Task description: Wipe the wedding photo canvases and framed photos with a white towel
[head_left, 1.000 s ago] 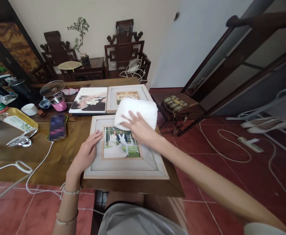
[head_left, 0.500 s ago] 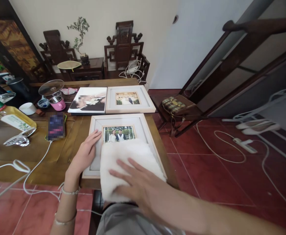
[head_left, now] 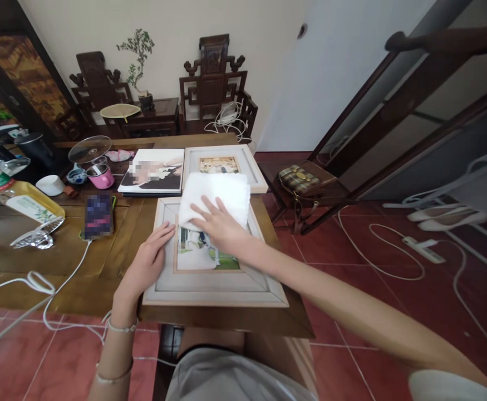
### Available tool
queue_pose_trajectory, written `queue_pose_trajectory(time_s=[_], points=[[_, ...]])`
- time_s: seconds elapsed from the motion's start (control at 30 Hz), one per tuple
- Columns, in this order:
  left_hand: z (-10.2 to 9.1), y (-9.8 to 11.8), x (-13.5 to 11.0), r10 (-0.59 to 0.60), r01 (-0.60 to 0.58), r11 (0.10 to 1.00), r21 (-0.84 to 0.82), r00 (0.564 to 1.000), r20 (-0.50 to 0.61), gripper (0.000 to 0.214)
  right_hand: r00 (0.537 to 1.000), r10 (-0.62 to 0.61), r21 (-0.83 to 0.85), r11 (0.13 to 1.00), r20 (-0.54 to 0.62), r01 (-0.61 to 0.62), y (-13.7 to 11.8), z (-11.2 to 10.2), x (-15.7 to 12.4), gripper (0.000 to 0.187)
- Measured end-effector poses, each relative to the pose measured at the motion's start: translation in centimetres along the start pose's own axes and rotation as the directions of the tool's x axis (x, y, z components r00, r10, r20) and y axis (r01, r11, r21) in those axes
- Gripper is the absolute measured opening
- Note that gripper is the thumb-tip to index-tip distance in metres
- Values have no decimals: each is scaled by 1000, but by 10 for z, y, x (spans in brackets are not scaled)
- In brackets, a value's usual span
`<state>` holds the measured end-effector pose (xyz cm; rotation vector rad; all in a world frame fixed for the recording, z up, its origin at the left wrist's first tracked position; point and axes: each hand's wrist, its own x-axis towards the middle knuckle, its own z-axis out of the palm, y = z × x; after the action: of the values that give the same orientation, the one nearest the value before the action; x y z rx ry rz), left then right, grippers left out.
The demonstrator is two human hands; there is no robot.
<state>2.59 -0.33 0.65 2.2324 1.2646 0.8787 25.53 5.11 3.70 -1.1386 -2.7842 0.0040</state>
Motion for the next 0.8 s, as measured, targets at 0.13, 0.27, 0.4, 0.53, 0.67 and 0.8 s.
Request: queue_pose_trajectory(time_s=[0.13,0.27,0.4,0.53,0.67,0.8], points=[[2,-1,0,0,0,1000,4,1000,-12,48,985,-113,138,986,128,95,-39,-9,-46,59],[2,0,0,-3,3,1000,18,1000,-12,48,966,-212,324,933,149,155,-73,-22,-100,50],[1,2,0,-10,10,1000,20,1000,2,48,930,-320,408,885,183,224,-88,-30,-118,40],[1,1,0,-21,21,1000,16,1000,9,47,952,-234,383,912,196,145,-73,-33,-97,56],[1,5,1,-23,23,1000,6,1000,9,42,989,-53,174,984,135,29,-34,-20,-53,71],[-1,12,1,-68,68,998,12,997,-21,45,997,82,-4,997,-2,-82,-7,0,-4,69]])
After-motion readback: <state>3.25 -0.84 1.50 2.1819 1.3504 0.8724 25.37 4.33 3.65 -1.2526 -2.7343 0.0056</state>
